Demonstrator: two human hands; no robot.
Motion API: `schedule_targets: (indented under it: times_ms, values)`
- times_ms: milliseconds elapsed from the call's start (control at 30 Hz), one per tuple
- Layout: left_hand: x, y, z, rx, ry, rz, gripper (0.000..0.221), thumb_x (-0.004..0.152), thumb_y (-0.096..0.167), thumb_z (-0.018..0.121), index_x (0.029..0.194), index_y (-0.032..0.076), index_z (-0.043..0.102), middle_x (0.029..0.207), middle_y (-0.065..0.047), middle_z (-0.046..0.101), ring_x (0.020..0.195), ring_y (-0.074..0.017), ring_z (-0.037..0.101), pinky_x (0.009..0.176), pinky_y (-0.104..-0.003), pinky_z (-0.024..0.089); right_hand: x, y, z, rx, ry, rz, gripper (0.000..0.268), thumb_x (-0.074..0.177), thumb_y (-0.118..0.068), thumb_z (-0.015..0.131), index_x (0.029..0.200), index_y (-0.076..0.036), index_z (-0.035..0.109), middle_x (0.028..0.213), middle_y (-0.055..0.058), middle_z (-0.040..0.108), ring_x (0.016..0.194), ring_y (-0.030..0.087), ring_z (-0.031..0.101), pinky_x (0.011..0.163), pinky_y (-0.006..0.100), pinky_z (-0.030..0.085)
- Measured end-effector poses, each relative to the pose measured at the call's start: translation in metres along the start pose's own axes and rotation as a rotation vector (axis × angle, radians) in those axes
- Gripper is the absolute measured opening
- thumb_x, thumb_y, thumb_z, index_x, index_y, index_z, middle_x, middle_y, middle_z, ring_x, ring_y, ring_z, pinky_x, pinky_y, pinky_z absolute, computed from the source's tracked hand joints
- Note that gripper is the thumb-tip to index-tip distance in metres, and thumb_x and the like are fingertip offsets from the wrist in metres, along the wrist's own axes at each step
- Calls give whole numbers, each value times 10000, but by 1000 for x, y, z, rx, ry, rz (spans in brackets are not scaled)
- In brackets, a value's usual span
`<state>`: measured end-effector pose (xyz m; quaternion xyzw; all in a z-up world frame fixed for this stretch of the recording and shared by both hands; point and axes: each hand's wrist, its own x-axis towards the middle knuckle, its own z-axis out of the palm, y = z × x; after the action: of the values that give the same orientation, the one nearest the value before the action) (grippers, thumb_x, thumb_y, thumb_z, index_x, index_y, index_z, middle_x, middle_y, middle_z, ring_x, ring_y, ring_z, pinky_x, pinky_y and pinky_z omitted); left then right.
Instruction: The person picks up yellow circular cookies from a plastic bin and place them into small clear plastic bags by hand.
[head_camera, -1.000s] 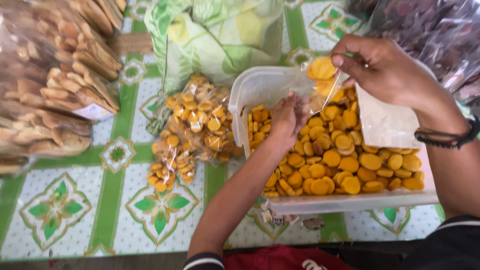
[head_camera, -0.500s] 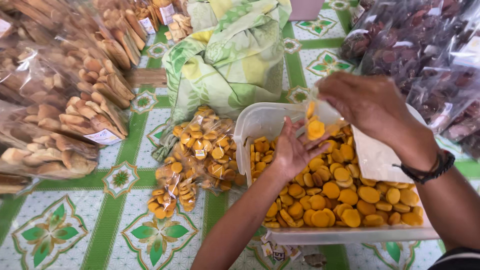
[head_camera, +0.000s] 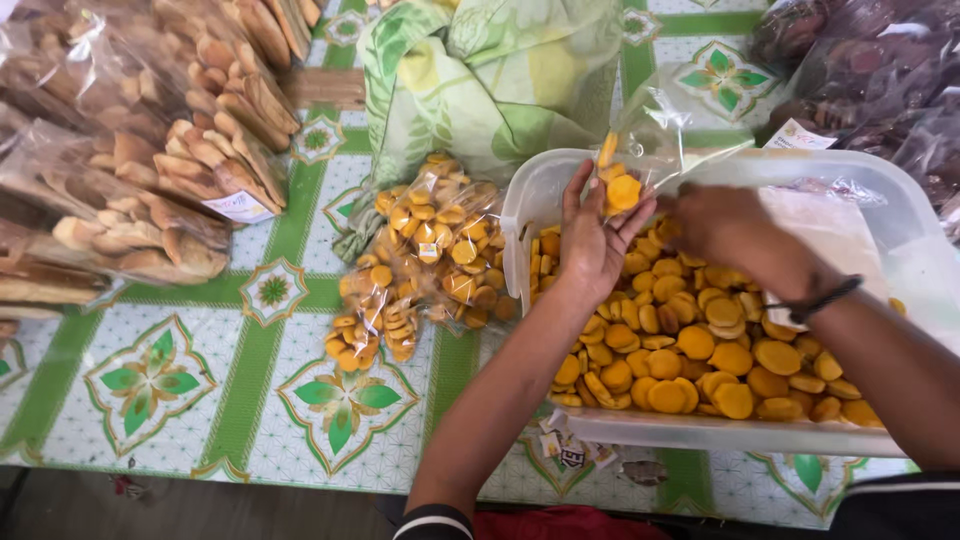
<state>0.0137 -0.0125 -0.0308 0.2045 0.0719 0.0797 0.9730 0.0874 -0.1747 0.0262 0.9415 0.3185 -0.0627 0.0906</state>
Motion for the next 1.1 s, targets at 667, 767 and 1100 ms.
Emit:
schedule_targets:
  times_ms: [667, 767, 1100]
  values:
    - [-10, 5, 11, 34, -163, -68, 438, 1116, 237, 470, 1538, 152, 389, 1382, -196, 558, 1158, -352, 655, 985, -454, 587, -74, 1, -129, 584, 689, -353, 276, 895, -20, 835, 1116, 11, 672, 1123, 152, 724, 1049, 240, 699, 913, 345, 568]
    - [-15, 6, 13, 64, -242, -108, 461, 1117, 255, 464, 1556, 160, 356, 1406, -207, 543, 1171, -363, 638, 996, -455, 571, -76, -11, -141, 419, 637, -386, 440, 773, -119, 862, 1162, 13, 705, 1143, 168, 725, 1042, 281, 699, 907, 385, 552]
    - [-17, 15, 8, -83, -307, -335, 632, 1122, 368, 569, 1549, -35, 337, 1436, -239, 519, 1277, -357, 602, 1088, -441, 565, -85, 10, -132, 346, 434, -406, 648, 638, -247, 904, 1203, 17, 729, 1102, 152, 736, 936, 259, 710, 852, 386, 573]
